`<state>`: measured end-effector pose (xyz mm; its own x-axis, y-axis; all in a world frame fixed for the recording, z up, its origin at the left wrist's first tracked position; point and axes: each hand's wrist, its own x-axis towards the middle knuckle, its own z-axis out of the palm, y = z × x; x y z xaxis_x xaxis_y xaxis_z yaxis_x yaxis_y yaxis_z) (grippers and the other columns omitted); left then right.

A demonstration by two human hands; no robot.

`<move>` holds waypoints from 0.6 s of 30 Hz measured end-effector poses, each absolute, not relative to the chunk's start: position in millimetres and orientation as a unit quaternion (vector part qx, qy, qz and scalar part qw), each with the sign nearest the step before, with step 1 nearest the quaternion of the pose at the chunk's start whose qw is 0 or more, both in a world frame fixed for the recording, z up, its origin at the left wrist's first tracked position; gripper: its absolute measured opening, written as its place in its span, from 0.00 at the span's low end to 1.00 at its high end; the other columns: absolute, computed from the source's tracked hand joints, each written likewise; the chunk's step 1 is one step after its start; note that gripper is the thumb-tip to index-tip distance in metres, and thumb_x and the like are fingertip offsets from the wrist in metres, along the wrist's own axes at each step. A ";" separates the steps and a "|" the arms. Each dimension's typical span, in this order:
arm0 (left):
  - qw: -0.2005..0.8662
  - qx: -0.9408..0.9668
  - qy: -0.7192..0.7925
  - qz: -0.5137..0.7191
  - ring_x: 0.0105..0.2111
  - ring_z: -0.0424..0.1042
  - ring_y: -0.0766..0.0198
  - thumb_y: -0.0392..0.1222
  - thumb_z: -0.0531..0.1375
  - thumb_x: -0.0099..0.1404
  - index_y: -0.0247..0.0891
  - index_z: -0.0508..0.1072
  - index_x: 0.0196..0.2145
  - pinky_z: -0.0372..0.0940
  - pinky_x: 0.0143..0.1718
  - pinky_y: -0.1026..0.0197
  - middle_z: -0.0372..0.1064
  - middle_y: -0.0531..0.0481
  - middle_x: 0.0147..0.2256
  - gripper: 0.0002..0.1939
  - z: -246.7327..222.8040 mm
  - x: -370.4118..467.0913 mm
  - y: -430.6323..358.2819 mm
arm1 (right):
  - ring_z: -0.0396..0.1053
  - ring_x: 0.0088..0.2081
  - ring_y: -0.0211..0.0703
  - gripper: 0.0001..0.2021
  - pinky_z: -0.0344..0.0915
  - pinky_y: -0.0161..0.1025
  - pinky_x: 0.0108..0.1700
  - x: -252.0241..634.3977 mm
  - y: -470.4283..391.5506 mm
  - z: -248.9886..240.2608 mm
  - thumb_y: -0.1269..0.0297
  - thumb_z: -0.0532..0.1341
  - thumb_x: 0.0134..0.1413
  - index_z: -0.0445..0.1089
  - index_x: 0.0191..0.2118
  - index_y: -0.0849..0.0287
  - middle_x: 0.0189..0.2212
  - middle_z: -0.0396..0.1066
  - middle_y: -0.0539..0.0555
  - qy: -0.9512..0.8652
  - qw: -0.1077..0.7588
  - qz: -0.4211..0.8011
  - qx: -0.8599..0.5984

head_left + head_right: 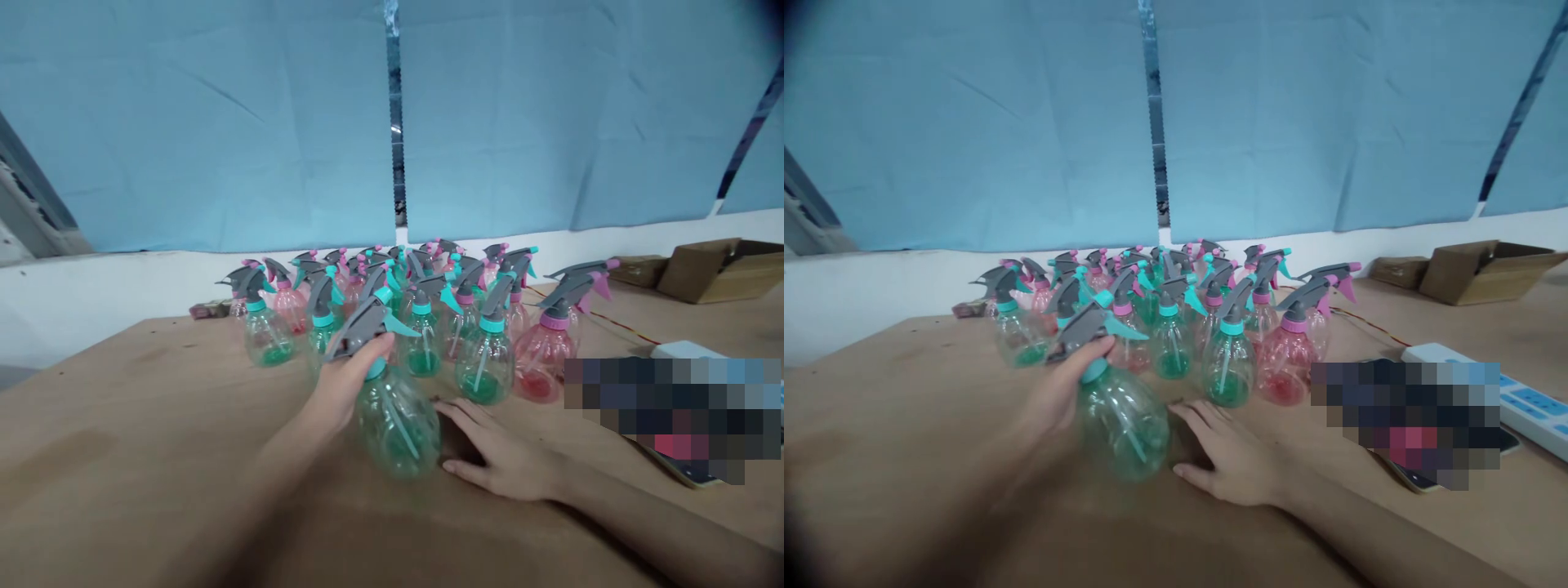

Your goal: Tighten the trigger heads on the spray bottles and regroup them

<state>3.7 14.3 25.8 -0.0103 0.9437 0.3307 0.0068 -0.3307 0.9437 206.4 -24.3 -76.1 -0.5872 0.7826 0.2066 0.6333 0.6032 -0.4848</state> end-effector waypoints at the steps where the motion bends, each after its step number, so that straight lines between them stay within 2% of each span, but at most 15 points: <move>1: 0.415 0.565 0.413 0.582 0.32 0.69 0.61 0.46 0.63 0.49 0.38 0.69 0.27 0.64 0.37 0.57 0.68 0.51 0.28 0.10 20.3 8.1 12.5 | 0.53 0.58 0.53 0.31 0.54 0.52 0.57 206.0 -24.9 -76.0 0.53 0.56 0.55 0.46 0.61 0.56 0.58 0.53 0.60 -0.869 0.204 0.184 -0.411; 4: 0.404 0.558 0.415 0.594 0.37 0.69 0.59 0.49 0.63 0.50 0.39 0.71 0.29 0.63 0.43 0.55 0.70 0.50 0.30 0.12 11.3 12.4 12.0 | 0.53 0.58 0.57 0.35 0.56 0.54 0.55 205.1 -26.1 -76.2 0.49 0.58 0.51 0.47 0.61 0.56 0.58 0.54 0.61 -0.861 0.209 0.182 -0.427; 7: 0.398 0.577 0.409 0.584 0.37 0.69 0.59 0.50 0.63 0.50 0.39 0.71 0.29 0.63 0.43 0.54 0.70 0.50 0.30 0.13 9.5 11.3 13.2 | 0.54 0.58 0.57 0.34 0.58 0.53 0.54 205.2 -26.6 -75.6 0.47 0.57 0.52 0.48 0.60 0.57 0.58 0.53 0.62 -0.857 0.220 0.186 -0.427; 12: 0.446 0.598 0.394 0.537 0.36 0.69 0.59 0.43 0.64 0.48 0.37 0.70 0.29 0.62 0.44 0.52 0.70 0.50 0.32 0.11 10.5 10.4 10.0 | 0.55 0.57 0.56 0.31 0.58 0.53 0.54 205.6 -26.9 -75.6 0.47 0.55 0.54 0.49 0.59 0.57 0.57 0.55 0.62 -0.859 0.229 0.179 -0.422; 15: 0.459 0.628 0.373 0.505 0.40 0.69 0.56 0.40 0.60 0.51 0.37 0.70 0.28 0.60 0.48 0.50 0.71 0.48 0.33 0.05 11.5 9.5 10.0 | 0.55 0.57 0.56 0.31 0.58 0.52 0.54 205.6 -26.8 -76.3 0.48 0.55 0.55 0.49 0.60 0.56 0.57 0.56 0.61 -0.862 0.229 0.176 -0.417; 18: 0.477 0.645 0.349 0.484 0.45 0.67 0.54 0.37 0.57 0.52 0.39 0.72 0.30 0.58 0.51 0.49 0.72 0.47 0.36 0.06 13.4 8.4 11.2 | 0.55 0.57 0.56 0.31 0.58 0.52 0.54 205.7 -26.7 -75.9 0.49 0.55 0.55 0.49 0.60 0.56 0.57 0.55 0.61 -0.863 0.229 0.181 -0.412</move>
<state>8.4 11.2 13.4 0.2872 0.9123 0.2920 -0.0125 -0.3012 0.9535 205.7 -26.7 -75.9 -0.5555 0.7942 0.2463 0.6283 0.5949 -0.5013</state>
